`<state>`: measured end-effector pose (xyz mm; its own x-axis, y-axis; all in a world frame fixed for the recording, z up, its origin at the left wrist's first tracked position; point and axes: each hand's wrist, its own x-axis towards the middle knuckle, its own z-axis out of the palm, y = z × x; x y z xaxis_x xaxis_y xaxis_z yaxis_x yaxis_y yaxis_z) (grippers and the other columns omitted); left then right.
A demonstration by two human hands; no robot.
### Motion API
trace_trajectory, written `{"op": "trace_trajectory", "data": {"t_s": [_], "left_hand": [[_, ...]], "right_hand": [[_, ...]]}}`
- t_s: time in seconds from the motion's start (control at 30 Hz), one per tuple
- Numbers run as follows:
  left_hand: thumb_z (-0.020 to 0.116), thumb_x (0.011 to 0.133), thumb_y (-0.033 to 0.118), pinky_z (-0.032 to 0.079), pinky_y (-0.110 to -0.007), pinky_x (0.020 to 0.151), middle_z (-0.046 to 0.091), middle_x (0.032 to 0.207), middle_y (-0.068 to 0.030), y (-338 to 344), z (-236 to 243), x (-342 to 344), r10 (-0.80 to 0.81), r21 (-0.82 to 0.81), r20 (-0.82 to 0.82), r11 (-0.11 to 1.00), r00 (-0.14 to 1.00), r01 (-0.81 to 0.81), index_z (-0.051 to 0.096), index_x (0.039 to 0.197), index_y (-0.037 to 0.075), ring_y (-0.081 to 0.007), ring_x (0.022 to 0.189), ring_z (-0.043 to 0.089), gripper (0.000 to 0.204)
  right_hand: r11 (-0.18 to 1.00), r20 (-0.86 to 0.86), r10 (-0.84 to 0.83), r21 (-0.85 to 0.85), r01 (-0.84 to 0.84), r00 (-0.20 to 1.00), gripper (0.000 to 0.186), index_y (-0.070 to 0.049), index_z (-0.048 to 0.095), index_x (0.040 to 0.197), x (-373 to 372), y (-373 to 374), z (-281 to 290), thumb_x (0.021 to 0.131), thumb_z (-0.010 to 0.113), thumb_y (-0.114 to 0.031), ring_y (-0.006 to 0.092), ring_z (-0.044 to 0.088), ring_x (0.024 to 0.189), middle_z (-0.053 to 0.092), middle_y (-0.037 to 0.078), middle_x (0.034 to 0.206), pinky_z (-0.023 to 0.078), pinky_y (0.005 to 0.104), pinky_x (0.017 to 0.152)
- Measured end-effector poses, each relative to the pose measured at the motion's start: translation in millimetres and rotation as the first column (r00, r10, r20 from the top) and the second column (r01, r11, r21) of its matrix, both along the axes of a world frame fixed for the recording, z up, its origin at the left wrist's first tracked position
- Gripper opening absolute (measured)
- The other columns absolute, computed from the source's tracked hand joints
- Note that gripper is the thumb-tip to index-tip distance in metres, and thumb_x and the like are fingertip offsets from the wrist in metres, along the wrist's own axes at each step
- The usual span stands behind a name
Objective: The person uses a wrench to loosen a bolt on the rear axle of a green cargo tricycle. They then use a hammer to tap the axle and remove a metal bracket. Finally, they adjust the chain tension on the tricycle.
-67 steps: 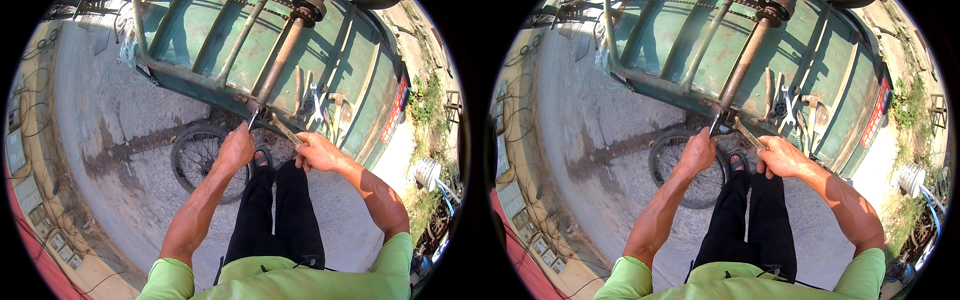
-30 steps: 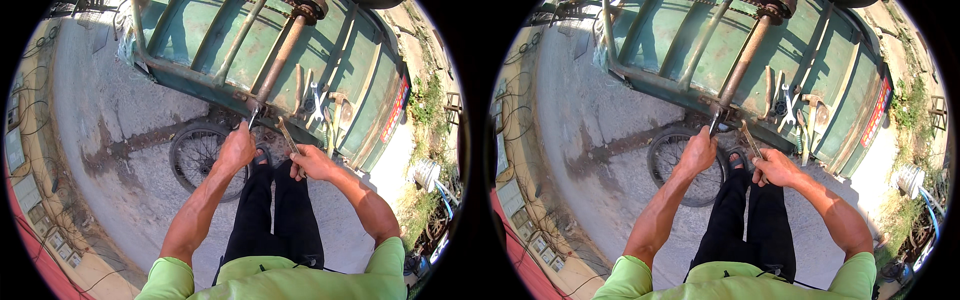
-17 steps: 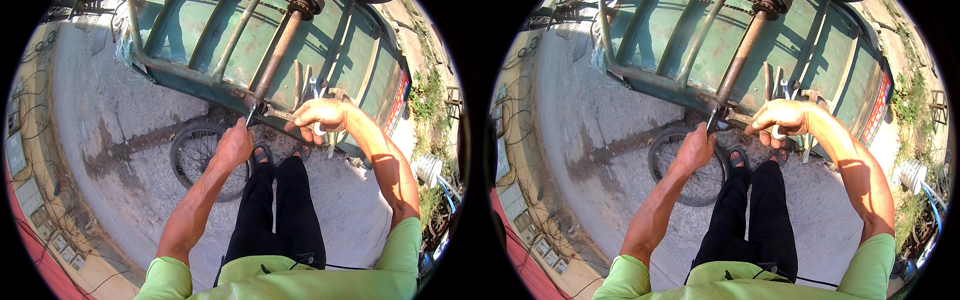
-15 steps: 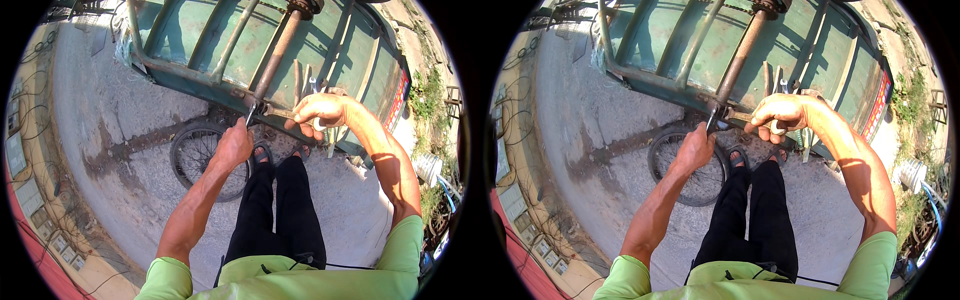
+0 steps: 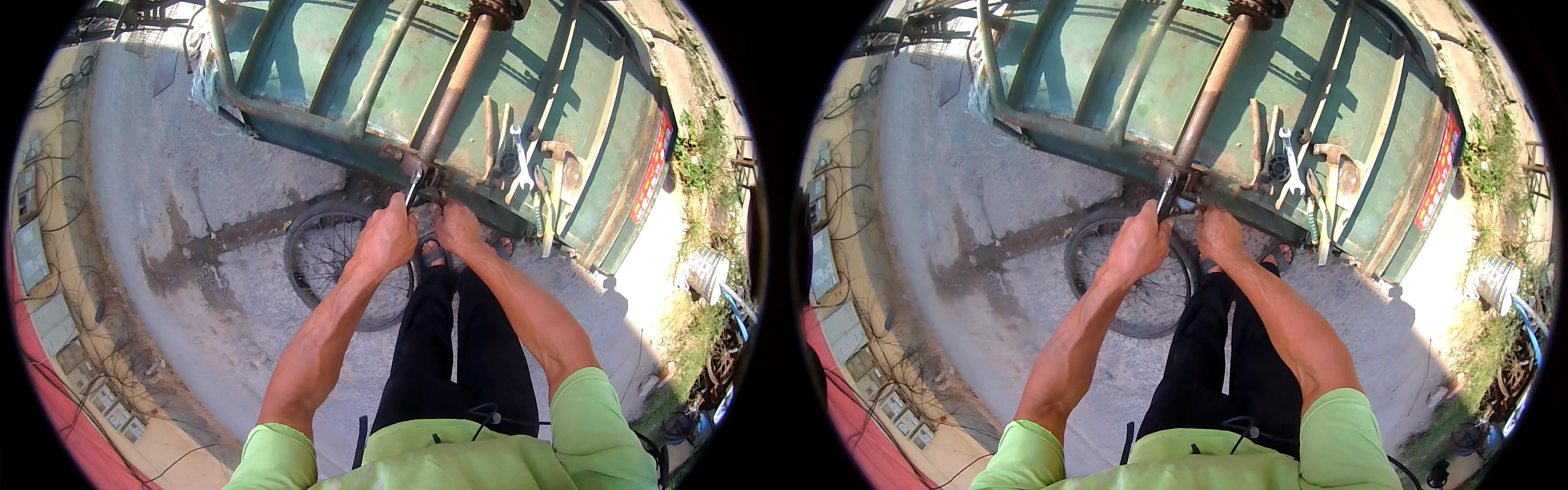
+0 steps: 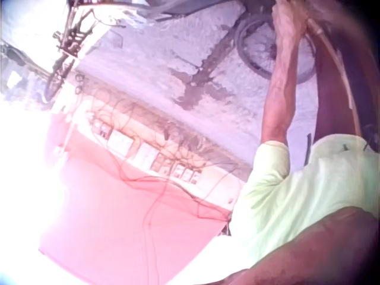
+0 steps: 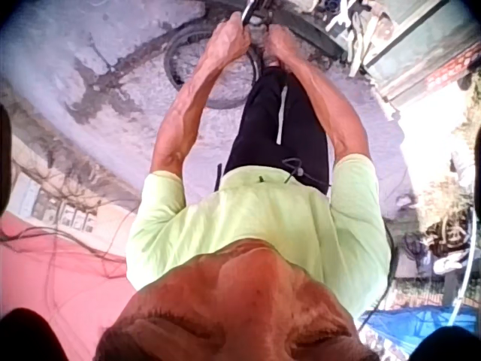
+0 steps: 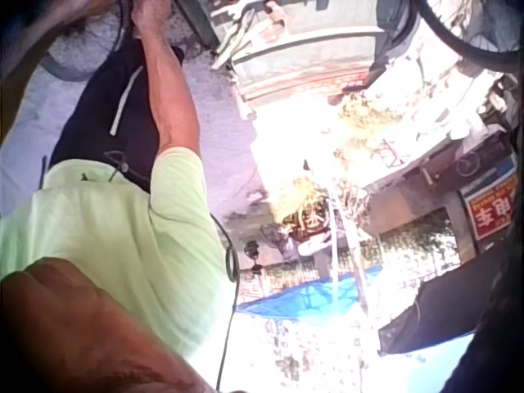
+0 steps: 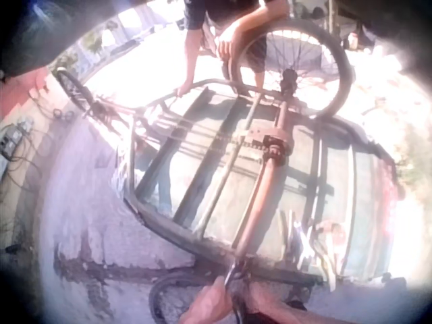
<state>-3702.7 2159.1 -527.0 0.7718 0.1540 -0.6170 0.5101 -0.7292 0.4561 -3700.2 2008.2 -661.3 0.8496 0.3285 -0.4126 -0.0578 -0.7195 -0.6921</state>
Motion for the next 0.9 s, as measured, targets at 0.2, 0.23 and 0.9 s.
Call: {"op": "trace_trajectory", "data": {"t_s": [0.2, 0.23, 0.9], "left_hand": [[0.057, 0.096, 0.019, 0.046, -0.062, 0.078, 0.063, 0.087, -0.0393, -4, 2, -2, 0.035, -0.028, 0.011, 0.999, 0.999, -0.034, 0.049, 0.104, -0.006, -0.0581, 0.091, 0.06, 0.027], [0.058, 0.096, 0.019, 0.046, -0.062, 0.079, 0.063, 0.087, -0.0393, 0, 3, -4, 0.048, -0.024, 0.007, 0.999, 0.999, -0.048, 0.049, 0.105, -0.006, -0.0581, 0.091, 0.06, 0.028], [0.06, 0.094, 0.017, 0.047, -0.062, 0.078, 0.063, 0.087, -0.0391, 2, 3, -3, 0.011, -0.012, 0.023, 1.0, 1.0, -0.011, 0.049, 0.105, -0.005, -0.0576, 0.091, 0.06, 0.027]], "right_hand": [[0.978, -0.254, 0.194, -0.022, -0.206, 0.948, 0.027, 0.001, 0.062, 0.101, 27, -72, 47, 0.098, 0.055, -0.026, 0.0369, 0.07, 0.079, 0.07, 0.02, 0.078, 0.054, 0.0484, 0.069], [0.972, -0.376, 0.233, 0.077, -0.22, 0.897, 0.028, 0.001, 0.062, 0.098, 39, -73, 80, 0.099, 0.055, -0.026, 0.0315, 0.07, 0.074, 0.07, 0.017, 0.075, 0.053, 0.045, 0.066], [0.899, -0.859, 0.41, 0.438, 0.025, 0.307, 0.039, 0.008, 0.068, 0.116, 155, -63, 137, 0.095, 0.061, -0.024, 0.0155, 0.061, 0.059, 0.064, 0.01, 0.068, 0.046, 0.0272, 0.053]]}}
